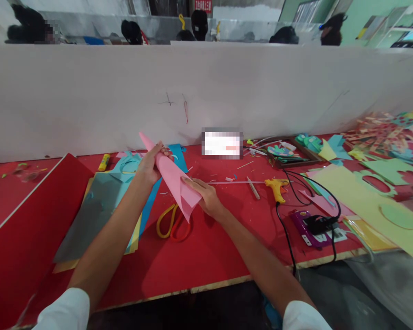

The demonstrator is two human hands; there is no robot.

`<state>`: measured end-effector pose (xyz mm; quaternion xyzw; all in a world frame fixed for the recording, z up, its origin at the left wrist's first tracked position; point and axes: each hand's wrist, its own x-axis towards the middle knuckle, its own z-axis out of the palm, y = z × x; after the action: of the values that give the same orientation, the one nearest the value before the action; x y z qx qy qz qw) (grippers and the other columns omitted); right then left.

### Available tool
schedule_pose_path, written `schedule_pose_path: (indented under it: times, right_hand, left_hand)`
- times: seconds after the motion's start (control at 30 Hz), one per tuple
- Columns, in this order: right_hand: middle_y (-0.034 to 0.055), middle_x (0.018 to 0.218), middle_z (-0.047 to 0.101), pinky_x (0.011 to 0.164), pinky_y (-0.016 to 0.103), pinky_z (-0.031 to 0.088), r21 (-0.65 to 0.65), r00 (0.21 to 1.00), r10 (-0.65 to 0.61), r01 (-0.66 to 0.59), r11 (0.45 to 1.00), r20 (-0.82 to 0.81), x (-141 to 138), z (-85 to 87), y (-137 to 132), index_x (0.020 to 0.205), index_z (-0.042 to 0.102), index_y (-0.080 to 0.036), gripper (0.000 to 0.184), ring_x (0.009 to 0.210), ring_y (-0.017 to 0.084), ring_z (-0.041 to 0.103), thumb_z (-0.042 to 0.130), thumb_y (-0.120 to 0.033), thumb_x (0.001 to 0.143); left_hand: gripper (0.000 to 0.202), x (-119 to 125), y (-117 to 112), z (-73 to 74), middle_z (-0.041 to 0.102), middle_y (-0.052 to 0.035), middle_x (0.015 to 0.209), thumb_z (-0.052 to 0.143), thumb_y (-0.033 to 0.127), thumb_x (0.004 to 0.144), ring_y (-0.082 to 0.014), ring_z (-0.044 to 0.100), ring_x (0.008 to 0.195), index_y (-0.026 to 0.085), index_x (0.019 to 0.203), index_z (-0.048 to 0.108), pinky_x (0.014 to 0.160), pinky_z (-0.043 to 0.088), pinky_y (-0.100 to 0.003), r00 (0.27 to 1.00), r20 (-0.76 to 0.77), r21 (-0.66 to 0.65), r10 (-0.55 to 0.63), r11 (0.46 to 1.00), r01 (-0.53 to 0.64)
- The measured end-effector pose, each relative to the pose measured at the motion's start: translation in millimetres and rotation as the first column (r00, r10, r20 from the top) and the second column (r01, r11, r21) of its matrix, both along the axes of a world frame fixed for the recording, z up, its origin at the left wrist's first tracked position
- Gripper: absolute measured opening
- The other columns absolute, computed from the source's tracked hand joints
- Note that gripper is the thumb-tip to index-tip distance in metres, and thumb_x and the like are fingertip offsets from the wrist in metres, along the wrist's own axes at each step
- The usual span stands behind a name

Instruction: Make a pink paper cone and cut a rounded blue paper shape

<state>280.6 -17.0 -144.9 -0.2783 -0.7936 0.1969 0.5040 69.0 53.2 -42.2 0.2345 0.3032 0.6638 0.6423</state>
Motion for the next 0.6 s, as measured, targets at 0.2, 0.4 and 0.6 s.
schedule_pose_path:
  times: [0.2,0.4,0.6]
  right_hand:
    - [0.0069,0.152,0.065,0.11,0.042,0.06,0.124,0.992,-0.078,0.066,0.99,0.1,3.8,-9.0,-0.8,0.15,0.065,-0.034,0.048,0.137,0.026,0.066,0.049,-0.018,0.107]
    - [0.0047,0.154,0.064,0.114,0.043,0.058,0.142,0.991,-0.071,0.054,0.988,0.115,4.1,-5.3,-2.2,0.156,0.058,-0.037,0.058,0.137,0.026,0.066,0.046,-0.013,0.104]
    - [0.0071,0.156,0.062,0.113,0.046,0.059,0.092,0.999,-0.02,0.017,0.996,0.028,5.0,2.9,-0.7,0.166,0.043,-0.033,0.07,0.139,0.028,0.065,0.055,-0.018,0.099]
  left_hand:
    - [0.041,1.5,4.1,-9.2,0.058,0.0044,0.062,0.097,0.029,0.073,-0.0096,0.057,0.056,0.018,0.072,0.057,0.065,0.055,-0.028,0.991,-0.072,-0.048,0.114,0.992,-0.118]
    - [0.043,3.0,6.6,-12.3,0.056,0.0046,0.06,0.098,0.032,0.071,-0.0095,0.054,0.054,0.018,0.071,0.057,0.061,0.053,-0.028,0.975,-0.105,-0.076,0.197,0.976,-0.206]
    - [0.038,-4.5,7.5,-13.5,0.056,0.0037,0.062,0.095,0.029,0.074,-0.01,0.057,0.059,0.018,0.074,0.059,0.068,0.055,-0.028,0.992,-0.09,-0.029,0.092,0.995,-0.095]
